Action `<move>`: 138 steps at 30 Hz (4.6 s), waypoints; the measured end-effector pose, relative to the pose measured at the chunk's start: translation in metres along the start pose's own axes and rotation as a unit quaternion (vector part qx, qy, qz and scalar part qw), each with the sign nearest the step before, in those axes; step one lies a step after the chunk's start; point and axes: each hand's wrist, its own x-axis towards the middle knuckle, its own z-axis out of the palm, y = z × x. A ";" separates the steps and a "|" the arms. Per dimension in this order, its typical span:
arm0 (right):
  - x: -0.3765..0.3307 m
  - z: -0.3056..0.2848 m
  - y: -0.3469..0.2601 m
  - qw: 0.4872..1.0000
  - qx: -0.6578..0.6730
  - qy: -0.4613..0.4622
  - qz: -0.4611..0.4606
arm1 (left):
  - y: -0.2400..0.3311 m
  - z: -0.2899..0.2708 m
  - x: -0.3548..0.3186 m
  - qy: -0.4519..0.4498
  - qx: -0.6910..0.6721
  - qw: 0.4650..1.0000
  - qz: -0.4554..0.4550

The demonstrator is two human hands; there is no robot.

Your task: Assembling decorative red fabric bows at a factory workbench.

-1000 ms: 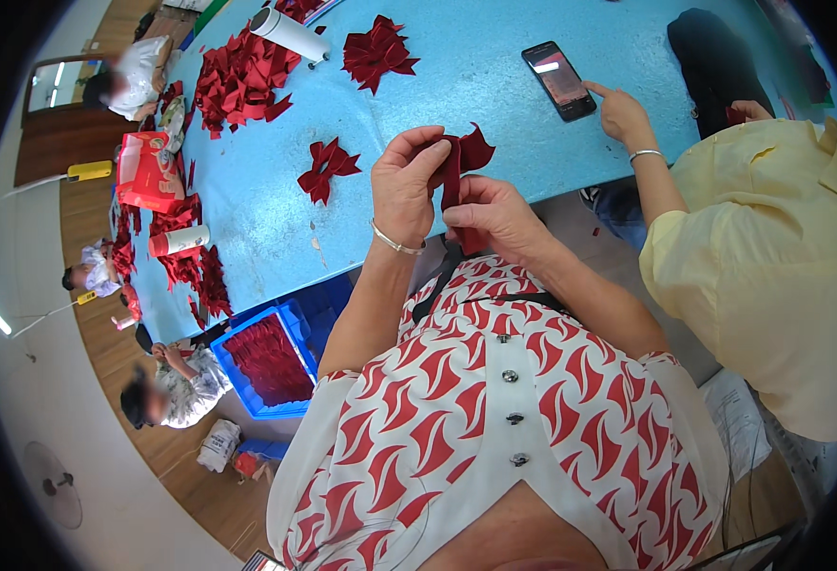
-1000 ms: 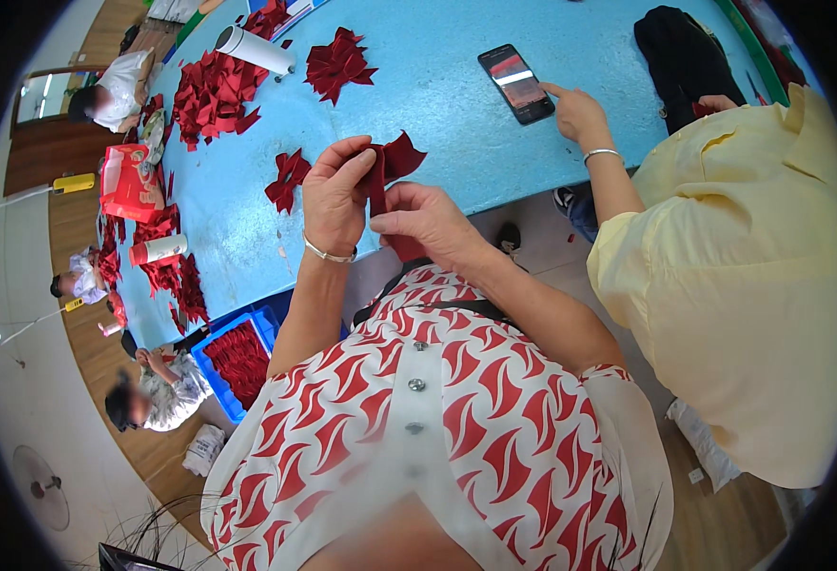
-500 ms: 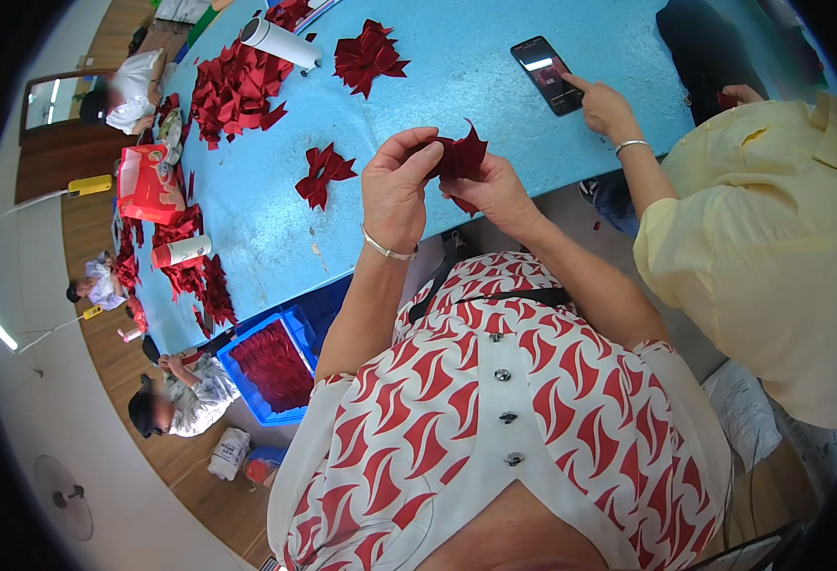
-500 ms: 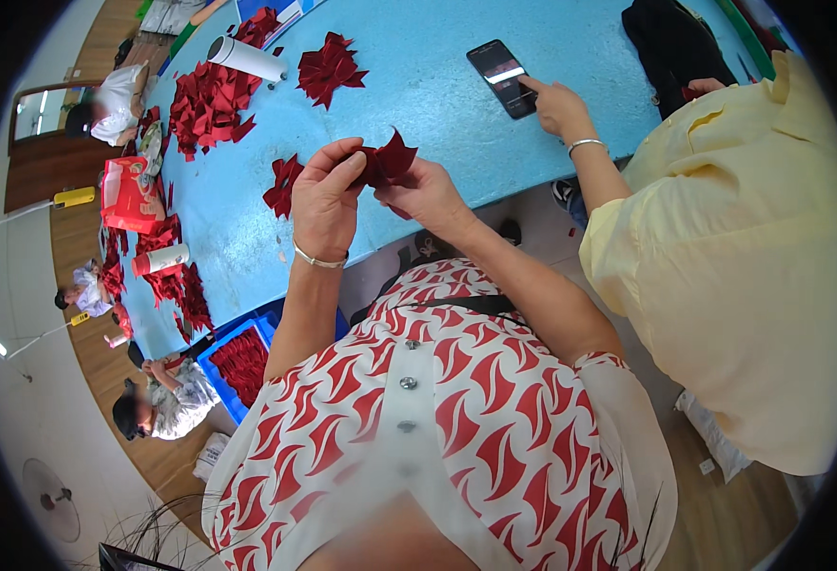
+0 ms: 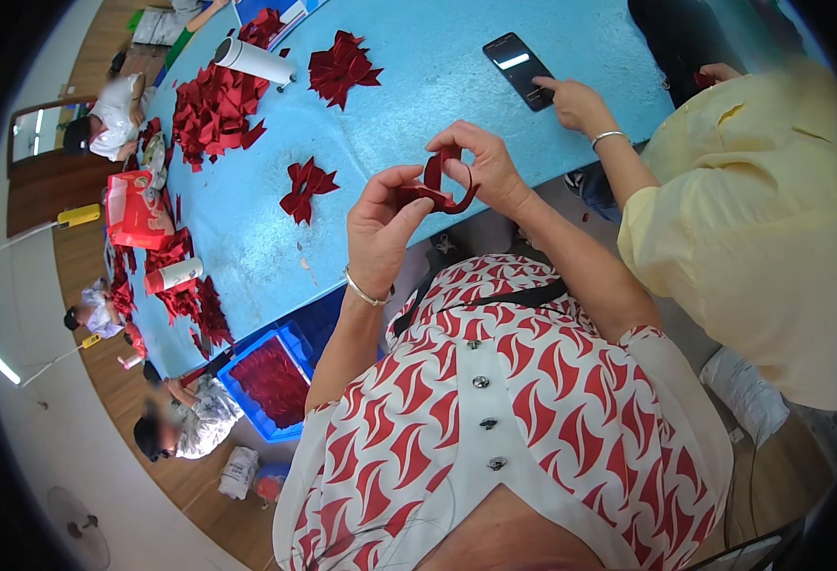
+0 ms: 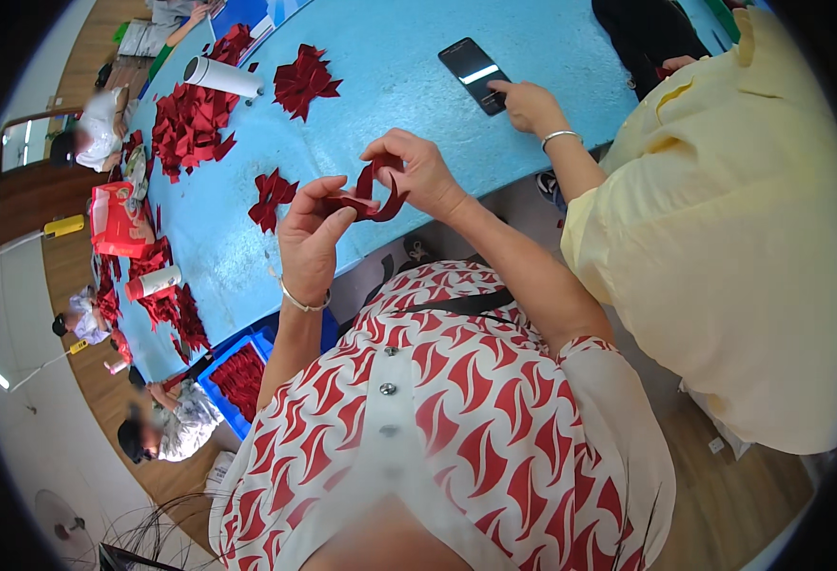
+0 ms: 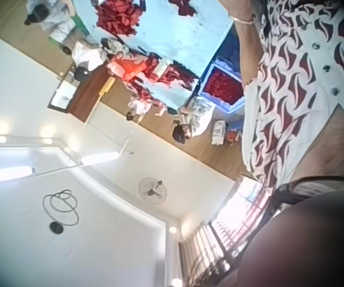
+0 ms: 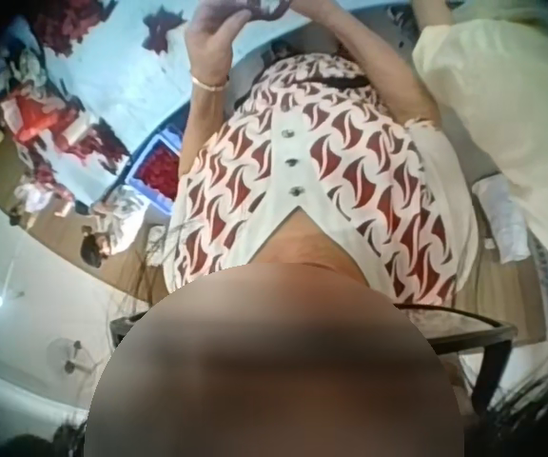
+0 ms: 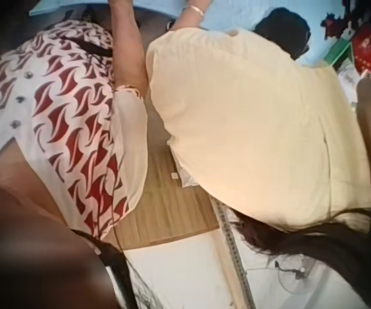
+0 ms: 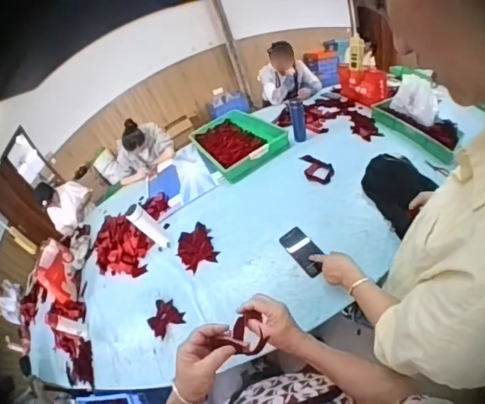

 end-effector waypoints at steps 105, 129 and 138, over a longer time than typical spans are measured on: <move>0.096 0.156 -0.063 0.925 -0.270 -0.255 0.084 | 0.014 -0.162 -0.013 0.074 -0.038 0.996 0.036; 0.080 0.157 -0.031 0.911 -0.065 -0.298 0.276 | 0.006 -0.195 -0.019 0.015 0.001 0.996 -0.084; 0.075 0.145 -0.060 0.885 -0.150 -0.294 0.329 | -0.001 -0.162 -0.023 0.052 -0.033 0.994 -0.090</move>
